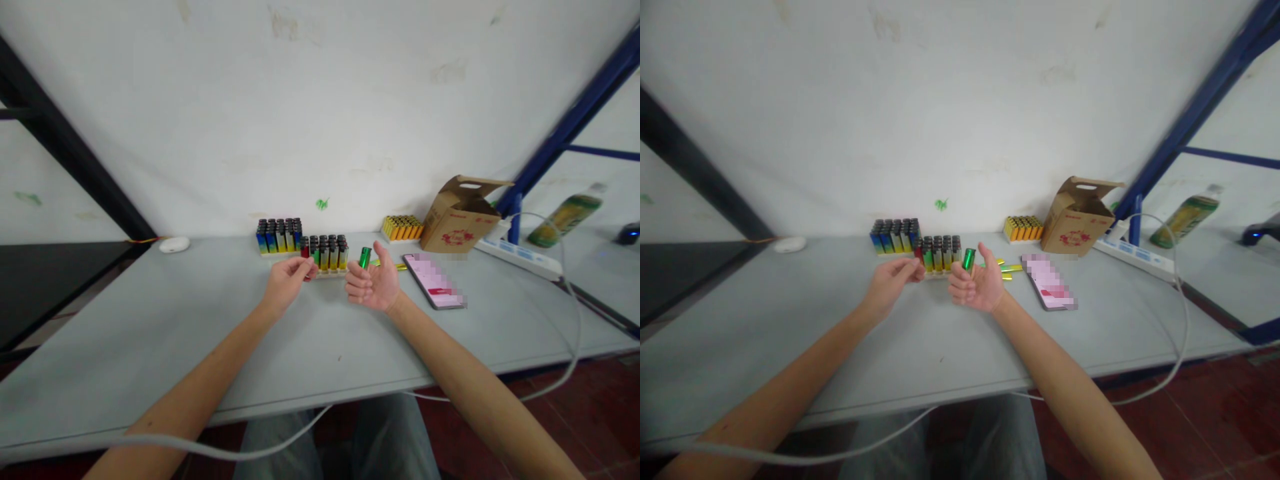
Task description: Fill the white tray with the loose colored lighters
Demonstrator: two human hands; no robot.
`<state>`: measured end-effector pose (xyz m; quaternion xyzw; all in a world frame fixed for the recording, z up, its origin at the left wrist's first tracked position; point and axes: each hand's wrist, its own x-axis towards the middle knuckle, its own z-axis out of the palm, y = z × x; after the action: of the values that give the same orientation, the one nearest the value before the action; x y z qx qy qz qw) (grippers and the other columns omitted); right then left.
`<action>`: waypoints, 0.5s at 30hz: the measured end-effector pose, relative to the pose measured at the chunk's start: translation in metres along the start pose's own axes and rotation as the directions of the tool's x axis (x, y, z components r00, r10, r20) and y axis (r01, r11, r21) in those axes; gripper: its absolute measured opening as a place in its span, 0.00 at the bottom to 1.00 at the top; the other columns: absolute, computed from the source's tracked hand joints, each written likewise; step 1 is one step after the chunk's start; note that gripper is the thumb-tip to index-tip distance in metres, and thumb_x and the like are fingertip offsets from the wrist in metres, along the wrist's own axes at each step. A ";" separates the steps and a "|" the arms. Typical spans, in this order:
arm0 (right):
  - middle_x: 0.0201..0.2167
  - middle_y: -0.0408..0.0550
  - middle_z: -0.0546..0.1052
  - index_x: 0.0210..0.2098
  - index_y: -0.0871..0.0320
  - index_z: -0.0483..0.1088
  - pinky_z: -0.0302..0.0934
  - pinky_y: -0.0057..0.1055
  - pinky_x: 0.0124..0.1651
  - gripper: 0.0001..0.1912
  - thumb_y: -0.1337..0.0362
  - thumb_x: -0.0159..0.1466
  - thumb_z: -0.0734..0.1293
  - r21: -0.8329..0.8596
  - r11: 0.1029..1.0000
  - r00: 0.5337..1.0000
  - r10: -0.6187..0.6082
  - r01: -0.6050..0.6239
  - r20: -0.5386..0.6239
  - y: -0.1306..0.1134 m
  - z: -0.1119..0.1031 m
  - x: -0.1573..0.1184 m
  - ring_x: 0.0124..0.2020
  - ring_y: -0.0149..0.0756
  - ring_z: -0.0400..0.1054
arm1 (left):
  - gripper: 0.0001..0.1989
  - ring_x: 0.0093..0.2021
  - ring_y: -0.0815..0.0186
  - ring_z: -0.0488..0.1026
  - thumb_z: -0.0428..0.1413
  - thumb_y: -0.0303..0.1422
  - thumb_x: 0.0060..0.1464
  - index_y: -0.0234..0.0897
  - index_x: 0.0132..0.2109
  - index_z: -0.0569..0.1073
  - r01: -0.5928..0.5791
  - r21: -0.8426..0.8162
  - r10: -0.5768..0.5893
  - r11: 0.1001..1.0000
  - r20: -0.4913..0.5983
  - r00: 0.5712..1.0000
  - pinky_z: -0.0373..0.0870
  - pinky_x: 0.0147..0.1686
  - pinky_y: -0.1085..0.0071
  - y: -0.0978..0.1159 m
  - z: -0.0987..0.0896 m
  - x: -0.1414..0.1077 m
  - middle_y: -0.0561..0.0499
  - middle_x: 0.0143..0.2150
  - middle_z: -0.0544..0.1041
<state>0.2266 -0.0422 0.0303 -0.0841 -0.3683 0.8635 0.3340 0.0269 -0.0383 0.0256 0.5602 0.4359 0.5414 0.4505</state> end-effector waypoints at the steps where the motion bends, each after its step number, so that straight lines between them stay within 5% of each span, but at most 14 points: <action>1: 0.13 0.36 0.47 0.17 0.56 0.49 0.42 0.22 0.17 0.33 0.34 0.61 0.45 -0.003 1.000 1.000 0.002 -0.002 -0.017 -0.001 0.000 0.000 0.14 0.25 0.39 | 0.21 0.26 0.68 0.69 0.61 0.50 0.45 0.34 0.24 0.74 0.004 0.008 -0.004 1.000 0.000 1.000 0.68 0.30 0.71 0.000 0.000 0.000 0.49 0.24 0.75; 7: 0.12 0.36 0.47 0.15 0.56 0.51 0.37 0.22 0.16 0.32 0.38 0.62 0.47 -0.153 0.986 0.982 -0.088 0.062 -0.170 0.001 -0.008 0.009 0.14 0.24 0.38 | 0.19 0.25 0.68 0.70 0.57 0.48 0.47 0.34 0.26 0.74 -0.024 0.105 0.025 0.994 0.000 1.000 0.68 0.29 0.71 -0.007 -0.004 0.004 0.49 0.24 0.76; 15: 0.11 0.34 0.44 0.14 0.55 0.51 0.35 0.23 0.15 0.28 0.44 0.61 0.47 -0.316 0.945 0.897 -0.209 0.082 -0.391 0.004 -0.013 0.017 0.13 0.24 0.34 | 0.16 0.25 0.65 0.72 0.53 0.44 0.49 0.35 0.26 0.74 -0.107 0.346 0.101 0.932 0.036 0.994 0.66 0.27 0.71 -0.013 -0.005 0.002 0.49 0.23 0.76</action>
<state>0.2173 -0.0258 0.0200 -0.2874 -0.4164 0.7338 0.4533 0.0215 -0.0335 0.0133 0.6578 0.4905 0.4741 0.3192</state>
